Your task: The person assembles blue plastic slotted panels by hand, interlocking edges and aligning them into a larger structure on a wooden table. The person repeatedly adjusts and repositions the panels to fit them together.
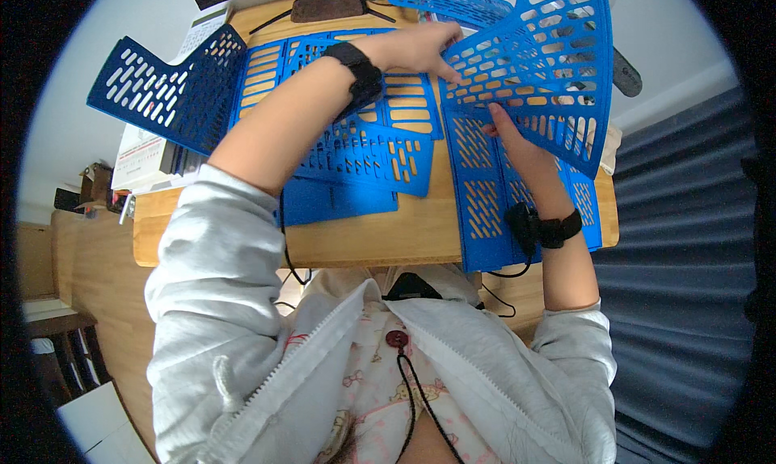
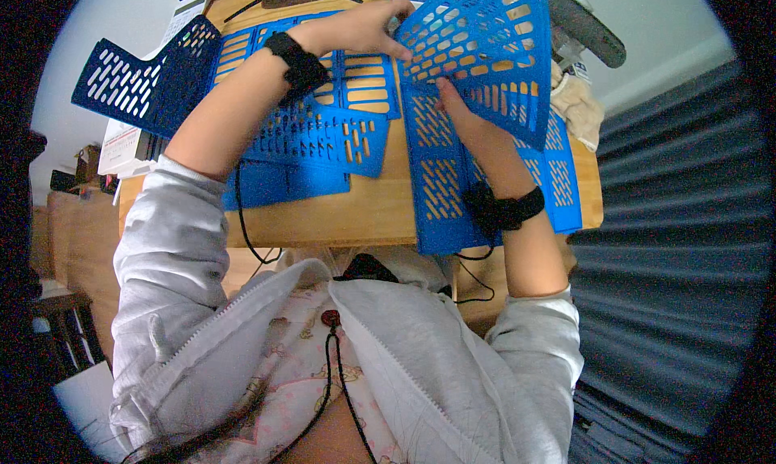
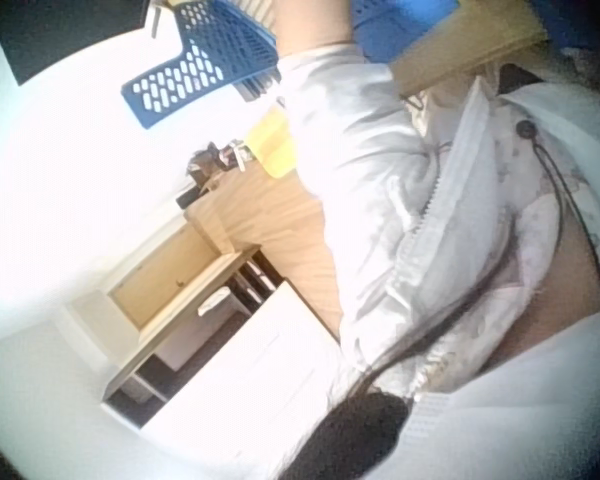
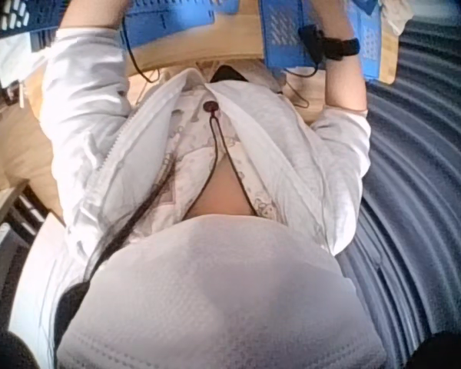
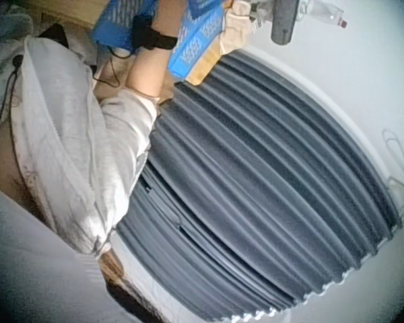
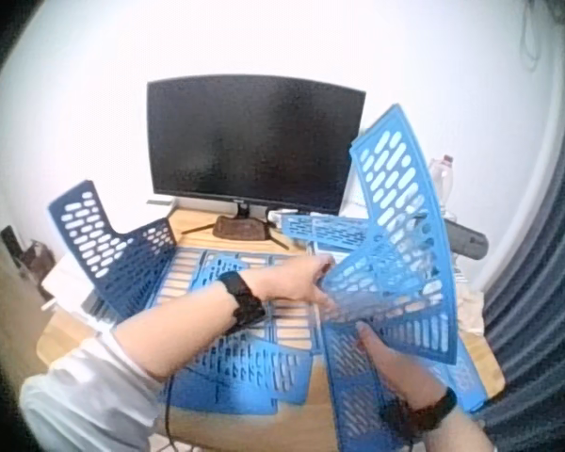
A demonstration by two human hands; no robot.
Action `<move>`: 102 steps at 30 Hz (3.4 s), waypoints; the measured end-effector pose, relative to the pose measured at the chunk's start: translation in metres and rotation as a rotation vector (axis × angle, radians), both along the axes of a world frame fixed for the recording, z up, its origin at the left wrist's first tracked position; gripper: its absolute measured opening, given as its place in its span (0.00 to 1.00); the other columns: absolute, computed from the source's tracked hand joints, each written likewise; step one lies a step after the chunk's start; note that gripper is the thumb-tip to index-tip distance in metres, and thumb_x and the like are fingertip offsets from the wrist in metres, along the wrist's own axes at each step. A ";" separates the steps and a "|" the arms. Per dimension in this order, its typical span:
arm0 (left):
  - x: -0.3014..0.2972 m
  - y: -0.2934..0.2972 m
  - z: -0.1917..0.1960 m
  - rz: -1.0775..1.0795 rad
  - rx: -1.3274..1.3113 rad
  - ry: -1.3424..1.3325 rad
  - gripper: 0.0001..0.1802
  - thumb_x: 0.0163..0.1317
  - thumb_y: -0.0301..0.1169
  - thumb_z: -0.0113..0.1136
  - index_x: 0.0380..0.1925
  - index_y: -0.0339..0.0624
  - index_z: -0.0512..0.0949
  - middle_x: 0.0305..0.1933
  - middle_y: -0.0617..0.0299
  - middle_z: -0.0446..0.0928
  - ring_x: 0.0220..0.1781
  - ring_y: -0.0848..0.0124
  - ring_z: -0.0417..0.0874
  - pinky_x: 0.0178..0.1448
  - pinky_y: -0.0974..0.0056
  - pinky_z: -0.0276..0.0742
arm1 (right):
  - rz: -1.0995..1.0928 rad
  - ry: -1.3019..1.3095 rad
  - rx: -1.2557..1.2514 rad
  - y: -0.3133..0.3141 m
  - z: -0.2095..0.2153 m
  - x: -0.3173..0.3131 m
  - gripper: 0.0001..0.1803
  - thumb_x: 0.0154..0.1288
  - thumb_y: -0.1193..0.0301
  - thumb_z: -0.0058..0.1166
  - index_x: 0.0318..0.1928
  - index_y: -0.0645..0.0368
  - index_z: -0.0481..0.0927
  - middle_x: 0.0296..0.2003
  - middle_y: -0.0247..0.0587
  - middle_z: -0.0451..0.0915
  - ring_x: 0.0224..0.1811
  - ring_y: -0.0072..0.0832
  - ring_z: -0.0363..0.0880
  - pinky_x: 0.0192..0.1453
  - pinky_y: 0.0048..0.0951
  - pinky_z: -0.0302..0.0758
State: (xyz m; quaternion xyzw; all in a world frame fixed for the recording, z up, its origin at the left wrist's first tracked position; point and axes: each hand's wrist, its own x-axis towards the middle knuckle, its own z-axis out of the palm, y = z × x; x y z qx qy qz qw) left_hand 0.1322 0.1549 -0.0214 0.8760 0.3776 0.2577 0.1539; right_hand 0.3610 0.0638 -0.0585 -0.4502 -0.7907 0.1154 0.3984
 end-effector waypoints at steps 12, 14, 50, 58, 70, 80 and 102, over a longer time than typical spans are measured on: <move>-0.013 -0.109 -0.015 -0.253 0.183 0.450 0.25 0.57 0.33 0.56 0.55 0.34 0.70 0.57 0.48 0.71 0.58 0.56 0.73 0.59 0.55 0.68 | -0.052 0.187 -0.364 0.002 0.025 -0.009 0.17 0.64 0.55 0.52 0.41 0.55 0.79 0.33 0.36 0.81 0.38 0.29 0.79 0.45 0.34 0.72; -0.005 -0.109 -0.024 -0.314 0.177 0.414 0.27 0.58 0.34 0.55 0.57 0.32 0.69 0.61 0.48 0.69 0.63 0.57 0.68 0.65 0.56 0.63 | -0.052 0.210 -0.416 0.004 0.023 -0.008 0.18 0.65 0.53 0.49 0.40 0.54 0.79 0.33 0.36 0.81 0.36 0.29 0.79 0.43 0.33 0.73; 0.000 -0.107 -0.052 -0.257 0.202 0.442 0.30 0.55 0.34 0.56 0.57 0.30 0.68 0.62 0.50 0.68 0.63 0.58 0.69 0.63 0.57 0.66 | -0.154 0.110 -0.384 -0.018 0.035 -0.005 0.16 0.69 0.58 0.46 0.39 0.58 0.79 0.26 0.37 0.82 0.32 0.25 0.81 0.37 0.31 0.75; 0.001 -0.106 -0.053 -0.257 0.192 0.457 0.29 0.55 0.34 0.55 0.56 0.32 0.69 0.62 0.50 0.69 0.63 0.59 0.69 0.62 0.58 0.67 | -0.204 -0.029 -0.403 -0.025 0.041 -0.014 0.12 0.69 0.62 0.48 0.41 0.58 0.78 0.26 0.36 0.82 0.29 0.23 0.81 0.38 0.28 0.76; 0.000 -0.105 -0.058 -0.250 0.199 0.403 0.27 0.55 0.34 0.56 0.55 0.34 0.71 0.59 0.51 0.71 0.60 0.61 0.71 0.58 0.59 0.70 | -0.232 -0.245 -0.064 -0.037 0.034 -0.019 0.13 0.69 0.62 0.48 0.36 0.56 0.81 0.23 0.34 0.82 0.26 0.20 0.81 0.29 0.23 0.74; 0.002 -0.105 -0.059 -0.240 0.171 0.446 0.27 0.58 0.35 0.53 0.56 0.32 0.69 0.59 0.51 0.71 0.59 0.60 0.72 0.57 0.60 0.71 | -0.191 -0.681 0.373 -0.053 0.034 -0.024 0.11 0.69 0.66 0.48 0.43 0.57 0.80 0.27 0.34 0.83 0.28 0.20 0.82 0.31 0.19 0.75; 0.005 -0.108 -0.059 -0.215 0.196 0.516 0.27 0.58 0.34 0.52 0.57 0.33 0.70 0.62 0.51 0.69 0.60 0.59 0.72 0.58 0.59 0.71 | -0.250 0.044 -0.129 -0.074 0.024 -0.031 0.07 0.67 0.72 0.51 0.42 0.61 0.78 0.33 0.40 0.83 0.29 0.25 0.83 0.33 0.22 0.78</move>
